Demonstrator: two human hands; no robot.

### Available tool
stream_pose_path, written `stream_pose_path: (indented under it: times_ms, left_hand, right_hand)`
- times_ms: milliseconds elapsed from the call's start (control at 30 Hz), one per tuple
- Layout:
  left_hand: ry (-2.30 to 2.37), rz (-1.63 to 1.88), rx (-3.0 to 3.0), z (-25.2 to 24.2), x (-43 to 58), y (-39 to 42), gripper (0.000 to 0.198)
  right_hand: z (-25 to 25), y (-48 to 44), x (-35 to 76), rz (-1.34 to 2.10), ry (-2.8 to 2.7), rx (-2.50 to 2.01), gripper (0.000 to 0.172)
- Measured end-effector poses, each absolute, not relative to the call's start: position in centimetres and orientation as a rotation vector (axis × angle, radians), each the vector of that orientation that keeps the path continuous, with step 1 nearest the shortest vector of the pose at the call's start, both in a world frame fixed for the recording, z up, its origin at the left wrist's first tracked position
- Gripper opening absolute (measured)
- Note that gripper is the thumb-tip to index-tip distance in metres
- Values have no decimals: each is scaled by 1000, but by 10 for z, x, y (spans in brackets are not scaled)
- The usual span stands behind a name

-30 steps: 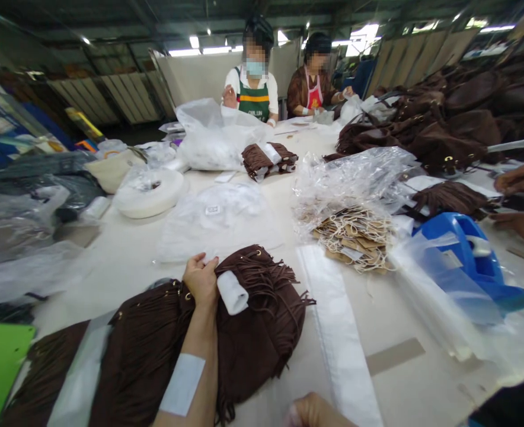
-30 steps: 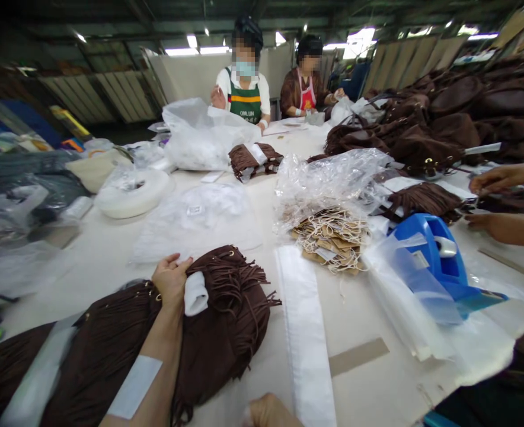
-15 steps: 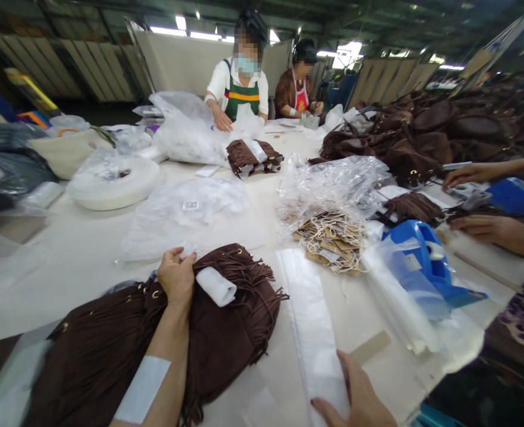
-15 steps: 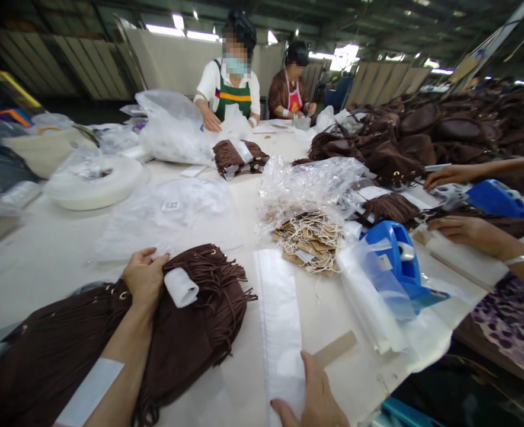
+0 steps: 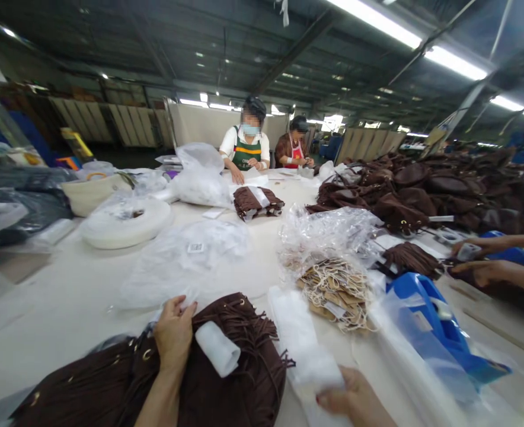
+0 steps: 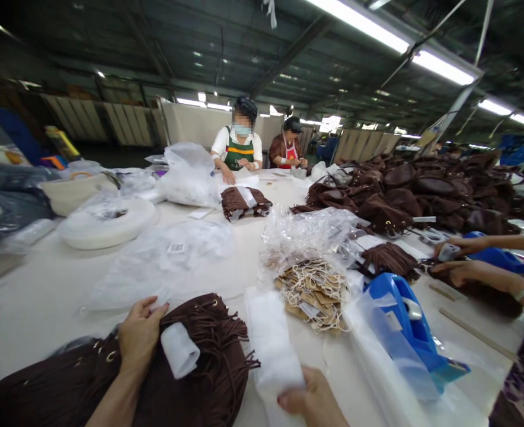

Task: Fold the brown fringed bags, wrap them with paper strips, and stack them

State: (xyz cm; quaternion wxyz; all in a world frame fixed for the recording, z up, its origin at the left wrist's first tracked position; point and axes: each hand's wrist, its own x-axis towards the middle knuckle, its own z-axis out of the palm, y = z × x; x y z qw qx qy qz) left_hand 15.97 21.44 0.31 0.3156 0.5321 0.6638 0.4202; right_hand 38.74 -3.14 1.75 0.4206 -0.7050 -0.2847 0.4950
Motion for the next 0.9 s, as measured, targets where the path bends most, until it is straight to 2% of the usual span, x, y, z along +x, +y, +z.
stream_pose_path:
  times_ms: [67,267,367,500,600,700,800,900]
  left_hand:
    - [1736,1097,1393,2,160,215,38]
    - [1713,1086,1368,1,159,214,38]
    - [1687,1098,1356,-1,158,215,39]
    - [1643,1101,1316,-11,156,218,42]
    - [1631,1132,1306,-19,156,219,43]
    - [1622,1133,1289,-19,157,220,44]
    - [1654,1101,1279,-13,158,218,45]
    - [1726,1124,1311,-7,158,215,47]
  right_hand:
    - [44,8,402,1101,-747,-1721,19]
    - [109,147,456,969,-932,-1711,22]
    - [119,203,475,852,-1067,-1749,19]
    - [109,242,486,624,-1174,-1851,25]
    - [90,234,477,353,-1202,-1881,27]
    - [69,189,459,175,-1249,-1858,26]
    - [54,113,443,157,-1281,-1883,24]
    - [52,26,432,312,-1375,-1950,22]
